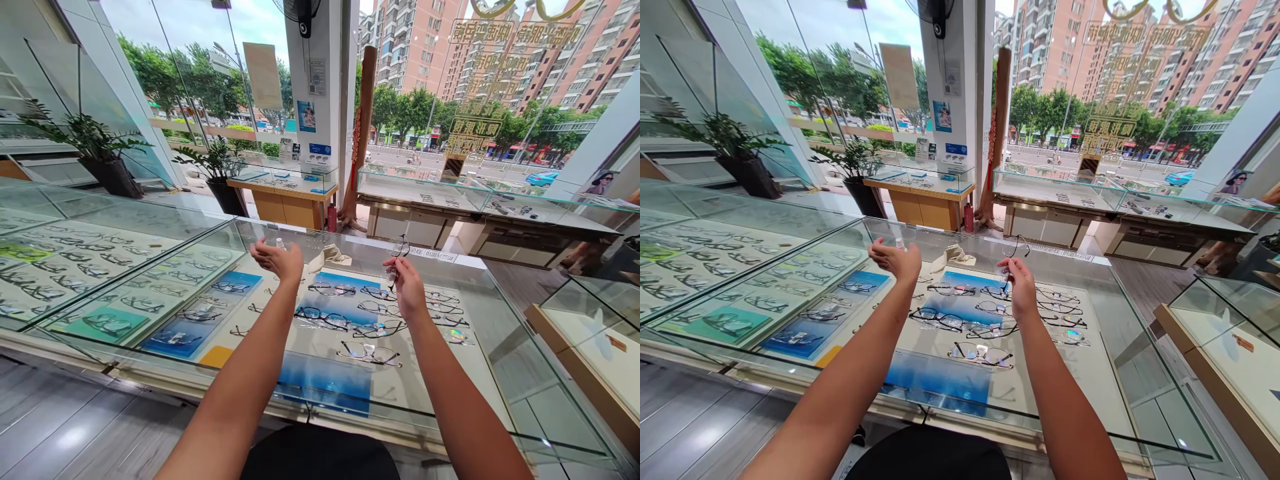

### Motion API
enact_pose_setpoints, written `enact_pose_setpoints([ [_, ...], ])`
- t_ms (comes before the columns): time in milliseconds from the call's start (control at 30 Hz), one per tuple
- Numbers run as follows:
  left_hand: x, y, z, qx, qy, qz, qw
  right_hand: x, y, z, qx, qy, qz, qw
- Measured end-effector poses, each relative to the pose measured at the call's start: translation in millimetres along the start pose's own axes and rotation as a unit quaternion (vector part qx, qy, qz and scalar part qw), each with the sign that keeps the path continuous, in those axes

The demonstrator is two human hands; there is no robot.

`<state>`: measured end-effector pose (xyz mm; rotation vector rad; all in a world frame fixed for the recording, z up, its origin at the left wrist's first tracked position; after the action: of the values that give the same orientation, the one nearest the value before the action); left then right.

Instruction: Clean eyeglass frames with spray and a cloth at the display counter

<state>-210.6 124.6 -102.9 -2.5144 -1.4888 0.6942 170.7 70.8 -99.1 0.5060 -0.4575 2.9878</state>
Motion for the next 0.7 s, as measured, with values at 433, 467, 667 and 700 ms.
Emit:
enact_pose_setpoints([
  [433,102.4,59.8,-18.7,0.211,-0.195,0.428,0.857,-2.1,0.0,2.6,-0.004,0.001,-0.004,1.0],
  [467,104.7,58.2,-15.5,0.208,-0.194,0.428,0.858,-2.4,-0.1,2.6,-0.004,0.0,-0.004,1.0],
  [667,97.6,32.7,-1.6,0.161,-0.181,0.376,0.894,-3.1,-0.9,0.5,-0.001,0.003,-0.003,1.0],
  [700,95.1,27.2,2.5,0.144,-0.178,0.365,0.902,-3.2,-1.1,0.0,-0.001,0.005,-0.003,1.0],
])
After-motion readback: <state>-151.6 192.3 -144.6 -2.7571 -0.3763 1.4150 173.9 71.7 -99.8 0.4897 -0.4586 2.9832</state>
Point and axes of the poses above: each hand's wrist, its own y-axis away from the middle knuckle, its own x-axis out of the palm, z = x × y, the point moved 10 cm from there along -y, towards the middle knuckle, and after that the axes turned 2 degrees about z, right-handed, at the moved point
